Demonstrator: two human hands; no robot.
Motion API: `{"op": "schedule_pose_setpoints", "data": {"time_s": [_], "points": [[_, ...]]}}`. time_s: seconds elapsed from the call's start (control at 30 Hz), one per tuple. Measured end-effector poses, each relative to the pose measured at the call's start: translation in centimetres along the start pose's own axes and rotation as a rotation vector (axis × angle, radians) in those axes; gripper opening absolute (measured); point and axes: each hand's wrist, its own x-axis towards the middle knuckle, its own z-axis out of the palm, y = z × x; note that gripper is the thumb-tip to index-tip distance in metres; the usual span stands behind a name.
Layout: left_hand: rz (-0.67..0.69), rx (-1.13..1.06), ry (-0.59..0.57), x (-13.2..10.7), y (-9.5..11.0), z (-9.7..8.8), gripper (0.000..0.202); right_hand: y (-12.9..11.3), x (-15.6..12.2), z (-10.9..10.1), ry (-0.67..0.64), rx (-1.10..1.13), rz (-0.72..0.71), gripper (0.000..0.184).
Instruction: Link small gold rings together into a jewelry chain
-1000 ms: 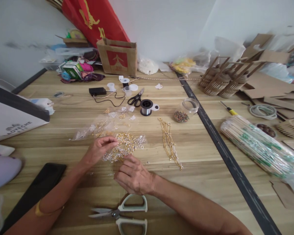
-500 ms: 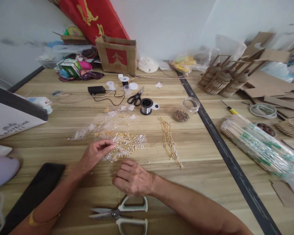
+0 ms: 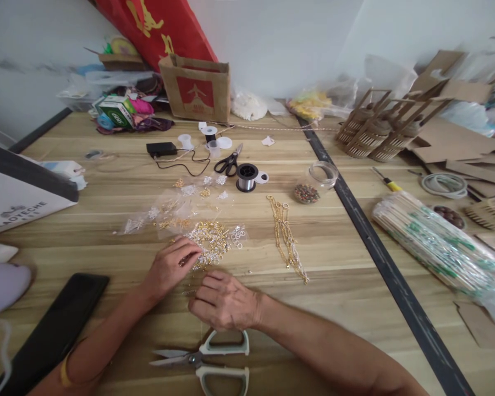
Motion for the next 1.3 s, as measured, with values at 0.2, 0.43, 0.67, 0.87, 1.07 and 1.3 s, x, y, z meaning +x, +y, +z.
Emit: {"op": "schedule_pose_setpoints", "data": {"time_s": [0.2,0.43,0.67,0.87,1.07,1.3], "points": [[0.006,0.005,-0.025,-0.32,0.17,0.11,0.014,0.02,-0.12,0.1,-0.033,-0.002,-0.004,0.013],[-0.015,-0.013,-0.103,-0.23,0.41,-0.07,0.012,-0.07,-0.08,0.12,-0.036,-0.002,0.002,0.011],[-0.02,0.011,-0.088,-0.23,0.42,-0.51,0.016,-0.09,0.05,-0.11,-0.051,-0.004,0.006,0.012],[-0.028,0.005,-0.106,-0.21,0.75,-0.3,0.012,-0.1,0.15,-0.18,-0.032,0.014,0.006,0.015],[-0.022,-0.021,-0.157,-0.16,0.65,-0.28,0.013,-0.07,0.06,-0.09,-0.04,0.027,0.003,0.013],[-0.008,-0.056,-0.102,-0.05,0.18,-0.75,0.015,-0.06,-0.04,-0.02,-0.071,0.021,0.003,0.014]]}}
